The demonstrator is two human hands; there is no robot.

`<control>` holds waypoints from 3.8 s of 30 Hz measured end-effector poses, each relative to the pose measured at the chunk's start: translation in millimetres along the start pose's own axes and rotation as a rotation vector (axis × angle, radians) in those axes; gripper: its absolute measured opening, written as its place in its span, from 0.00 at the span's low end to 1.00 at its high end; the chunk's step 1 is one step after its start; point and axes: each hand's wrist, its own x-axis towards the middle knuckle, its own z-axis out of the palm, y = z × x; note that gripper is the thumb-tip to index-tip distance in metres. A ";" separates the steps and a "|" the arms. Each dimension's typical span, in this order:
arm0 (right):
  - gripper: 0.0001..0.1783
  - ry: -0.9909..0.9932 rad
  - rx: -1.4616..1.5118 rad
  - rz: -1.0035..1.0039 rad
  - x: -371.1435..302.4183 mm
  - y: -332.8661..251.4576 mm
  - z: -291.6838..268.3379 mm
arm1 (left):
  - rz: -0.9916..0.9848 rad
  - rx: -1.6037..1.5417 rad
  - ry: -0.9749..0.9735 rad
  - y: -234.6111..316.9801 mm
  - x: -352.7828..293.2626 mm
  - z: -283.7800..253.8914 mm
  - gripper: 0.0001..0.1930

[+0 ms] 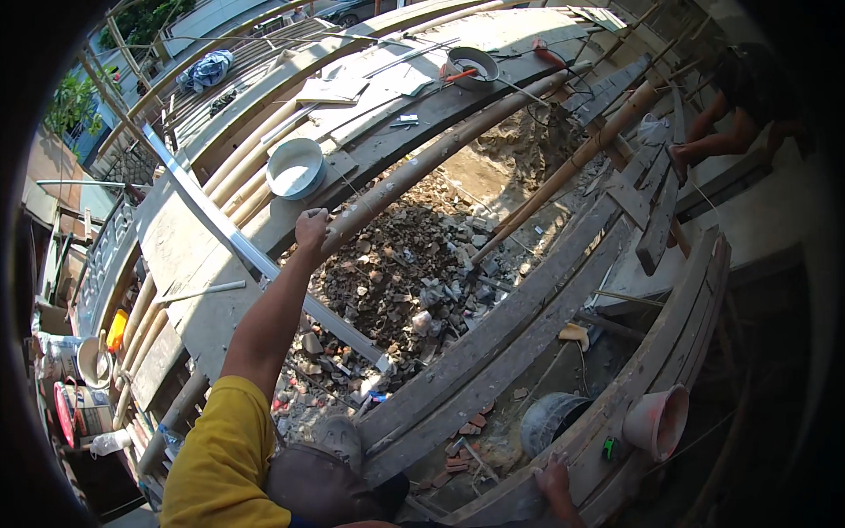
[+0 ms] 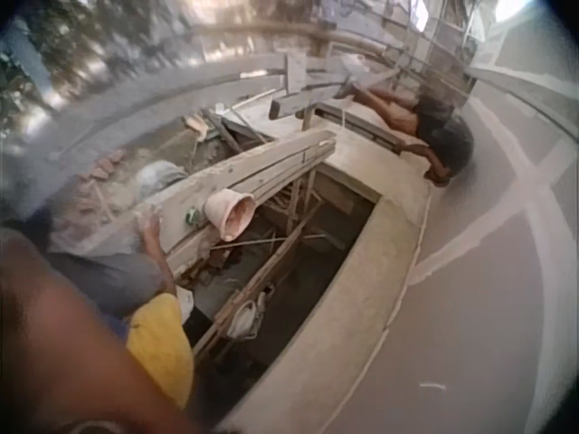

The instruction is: The person applies plaster to a structural beam using a scraper and a small bowl while seated on scaffolding. They scoop material from the bowl and spread it along the beam's edge, smoothing the surface with the tool and their fingers.

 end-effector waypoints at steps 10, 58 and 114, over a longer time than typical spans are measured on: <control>0.49 -0.050 -0.045 0.058 8.7 10.1 4.4 | -0.384 -0.746 -0.168 -12.7 28.7 -23.8 0.31; 0.40 -0.234 0.924 -0.395 6.3 -128.4 -59.6 | -0.184 -0.010 -1.341 -45.8 -403.7 -33.4 0.38; 0.26 0.039 0.636 -0.438 4.4 -164.9 -59.3 | 0.122 -0.028 -0.803 -24.1 -304.2 -79.8 0.28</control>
